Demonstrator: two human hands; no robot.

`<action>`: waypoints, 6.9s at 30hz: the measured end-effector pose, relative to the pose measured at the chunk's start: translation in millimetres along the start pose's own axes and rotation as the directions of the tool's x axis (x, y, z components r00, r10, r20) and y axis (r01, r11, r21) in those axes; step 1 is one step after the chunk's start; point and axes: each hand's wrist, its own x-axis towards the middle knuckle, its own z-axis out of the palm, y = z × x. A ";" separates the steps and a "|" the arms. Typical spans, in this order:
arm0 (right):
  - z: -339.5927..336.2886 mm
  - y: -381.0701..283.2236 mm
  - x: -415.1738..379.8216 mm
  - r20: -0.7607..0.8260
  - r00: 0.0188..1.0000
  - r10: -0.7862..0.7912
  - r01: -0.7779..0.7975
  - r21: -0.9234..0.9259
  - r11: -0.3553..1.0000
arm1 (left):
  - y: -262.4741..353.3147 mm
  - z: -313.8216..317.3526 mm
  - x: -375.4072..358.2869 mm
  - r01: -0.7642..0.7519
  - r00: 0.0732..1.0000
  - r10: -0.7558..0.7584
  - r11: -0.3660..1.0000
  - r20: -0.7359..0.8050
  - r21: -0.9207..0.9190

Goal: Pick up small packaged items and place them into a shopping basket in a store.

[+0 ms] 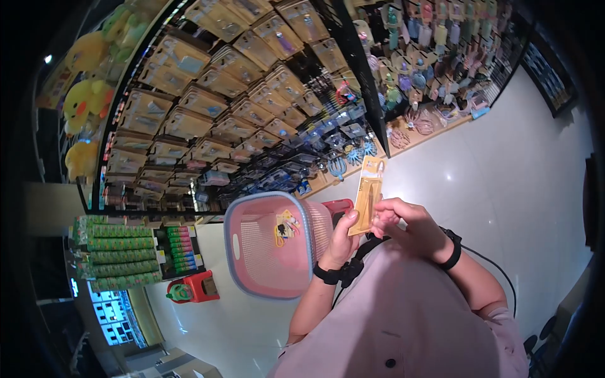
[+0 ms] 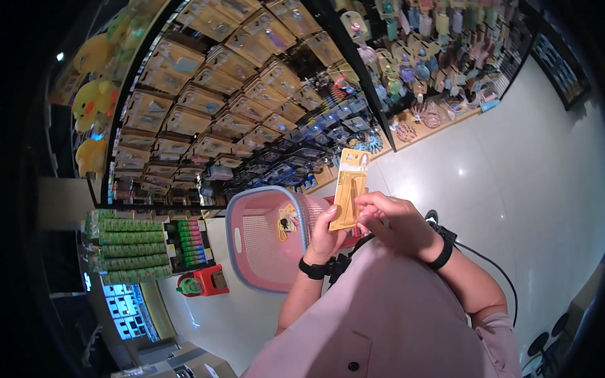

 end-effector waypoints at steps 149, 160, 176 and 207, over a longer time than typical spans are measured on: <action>-67.9 -111.6 290.2 0.567 0.277 -0.776 -0.469 0.784 0.406 | -72.1 -10.3 54.3 0.314 0.279 0.262 0.884 -0.924 0.346; 14.2 -133.4 249.7 0.496 0.227 -0.838 -0.398 0.832 0.385 | -22.3 -86.6 1.9 0.326 0.521 0.332 0.775 -0.787 0.542; 96.7 -163.6 242.9 0.552 0.273 -0.788 -0.228 0.833 0.505 | -4.6 -137.9 -5.6 0.214 0.811 0.336 0.592 -0.479 0.777; 49.2 33.5 194.6 0.471 0.626 0.622 -0.665 -0.095 0.741 | -93.1 -291.5 -190.5 0.636 0.135 0.305 0.703 -0.943 0.319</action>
